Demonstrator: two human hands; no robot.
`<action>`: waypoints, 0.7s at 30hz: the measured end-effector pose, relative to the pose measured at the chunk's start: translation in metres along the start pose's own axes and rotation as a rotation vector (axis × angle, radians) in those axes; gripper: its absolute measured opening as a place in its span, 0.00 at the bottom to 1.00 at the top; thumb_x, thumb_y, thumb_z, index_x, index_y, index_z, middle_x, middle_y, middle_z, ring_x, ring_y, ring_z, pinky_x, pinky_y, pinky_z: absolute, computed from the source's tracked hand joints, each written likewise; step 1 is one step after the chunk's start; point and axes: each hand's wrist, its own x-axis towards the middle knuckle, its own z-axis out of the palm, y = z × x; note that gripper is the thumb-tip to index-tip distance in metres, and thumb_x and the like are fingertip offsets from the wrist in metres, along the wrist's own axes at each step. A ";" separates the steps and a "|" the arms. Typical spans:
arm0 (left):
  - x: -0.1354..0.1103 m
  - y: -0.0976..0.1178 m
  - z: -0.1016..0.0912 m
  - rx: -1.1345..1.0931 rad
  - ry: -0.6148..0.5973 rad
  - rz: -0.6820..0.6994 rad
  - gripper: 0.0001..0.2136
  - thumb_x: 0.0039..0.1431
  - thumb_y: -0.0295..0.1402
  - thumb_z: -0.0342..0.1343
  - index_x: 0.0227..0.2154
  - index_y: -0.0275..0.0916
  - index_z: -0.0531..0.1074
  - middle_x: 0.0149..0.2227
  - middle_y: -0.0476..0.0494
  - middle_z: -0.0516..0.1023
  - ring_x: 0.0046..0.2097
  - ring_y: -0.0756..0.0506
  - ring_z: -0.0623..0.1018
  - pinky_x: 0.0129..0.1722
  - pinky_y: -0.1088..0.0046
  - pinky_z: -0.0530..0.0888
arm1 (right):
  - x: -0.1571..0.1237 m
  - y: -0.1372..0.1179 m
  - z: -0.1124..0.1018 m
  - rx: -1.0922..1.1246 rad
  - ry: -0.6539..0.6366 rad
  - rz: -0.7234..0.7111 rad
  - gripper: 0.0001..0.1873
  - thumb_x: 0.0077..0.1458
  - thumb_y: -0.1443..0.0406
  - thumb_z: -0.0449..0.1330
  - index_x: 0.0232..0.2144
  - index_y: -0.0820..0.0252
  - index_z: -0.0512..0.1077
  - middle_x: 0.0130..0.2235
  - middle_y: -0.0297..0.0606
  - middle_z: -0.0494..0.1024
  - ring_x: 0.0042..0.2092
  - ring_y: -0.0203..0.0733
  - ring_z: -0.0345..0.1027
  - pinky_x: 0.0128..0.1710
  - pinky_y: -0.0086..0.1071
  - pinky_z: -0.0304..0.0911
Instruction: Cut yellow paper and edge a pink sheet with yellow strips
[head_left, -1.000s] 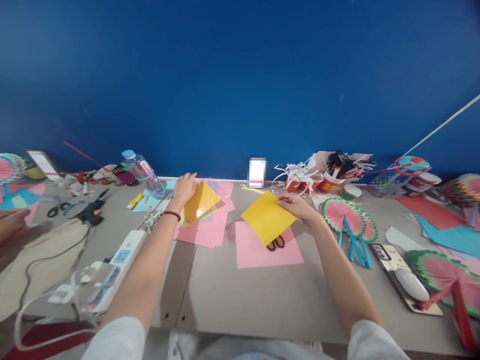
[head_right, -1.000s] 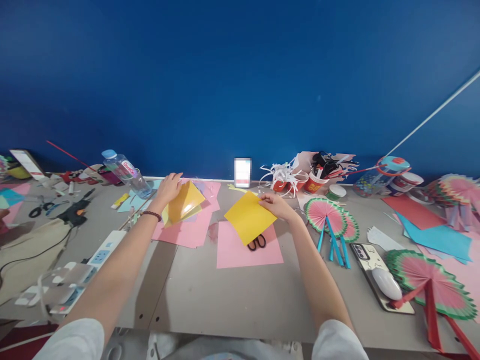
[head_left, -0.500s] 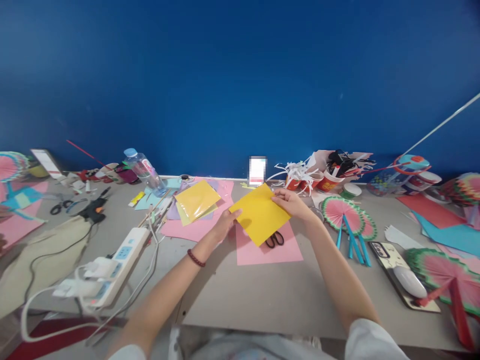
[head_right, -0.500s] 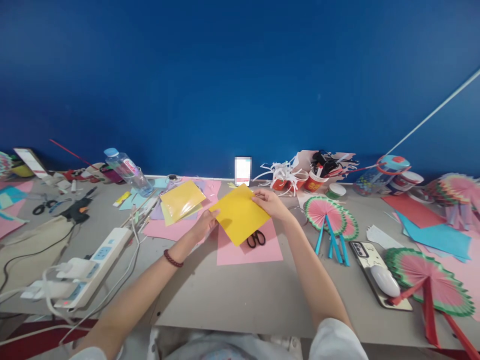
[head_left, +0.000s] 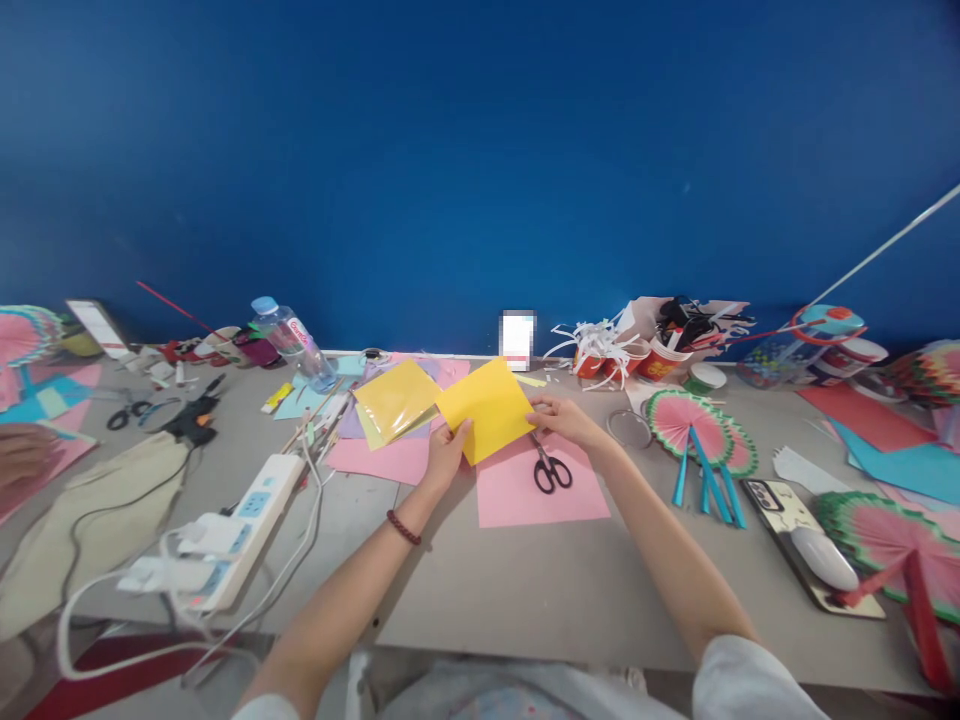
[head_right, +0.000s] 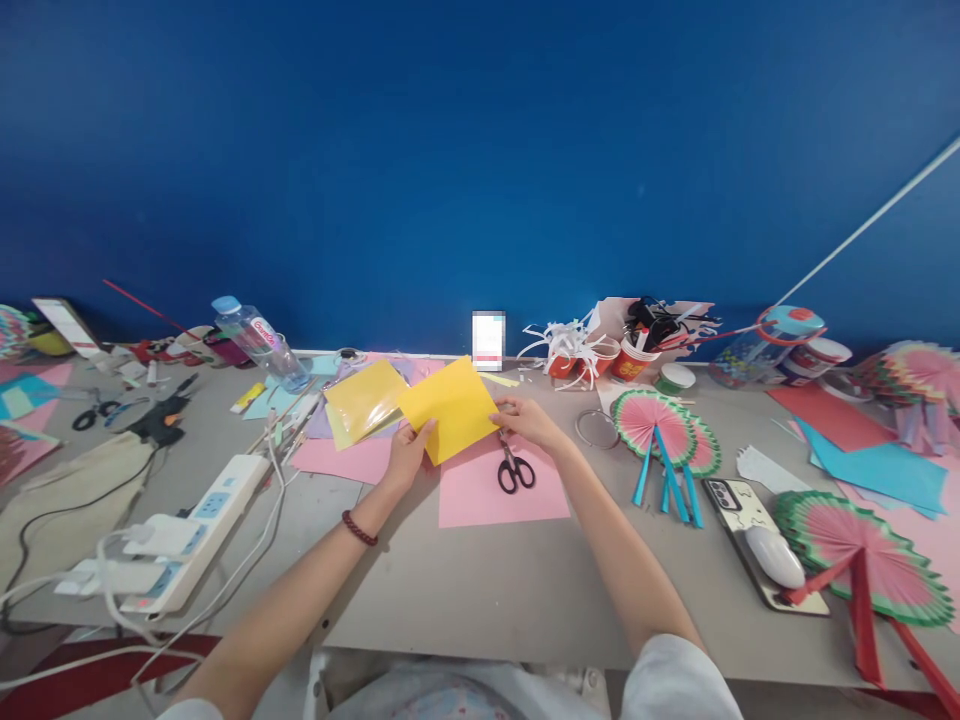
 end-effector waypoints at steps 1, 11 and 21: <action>0.000 0.001 -0.001 -0.001 0.014 0.004 0.20 0.48 0.49 0.61 0.33 0.36 0.73 0.29 0.43 0.79 0.31 0.44 0.78 0.25 0.72 0.73 | 0.000 0.002 -0.001 -0.038 -0.002 0.014 0.15 0.48 0.58 0.63 0.38 0.59 0.69 0.28 0.36 0.79 0.26 0.37 0.70 0.26 0.30 0.66; 0.002 -0.001 -0.005 -0.136 0.038 -0.059 0.22 0.48 0.50 0.62 0.36 0.35 0.72 0.22 0.47 0.76 0.23 0.46 0.77 0.22 0.72 0.73 | -0.054 0.020 0.005 -0.955 0.202 0.018 0.10 0.52 0.58 0.59 0.25 0.58 0.69 0.28 0.37 0.76 0.30 0.40 0.67 0.26 0.29 0.49; 0.006 0.002 -0.008 -0.179 0.078 0.021 0.19 0.48 0.46 0.63 0.35 0.34 0.74 0.35 0.40 0.80 0.35 0.43 0.80 0.31 0.72 0.74 | -0.082 0.011 0.030 -1.118 0.246 0.087 0.11 0.53 0.59 0.60 0.27 0.61 0.71 0.34 0.43 0.77 0.35 0.42 0.69 0.27 0.29 0.47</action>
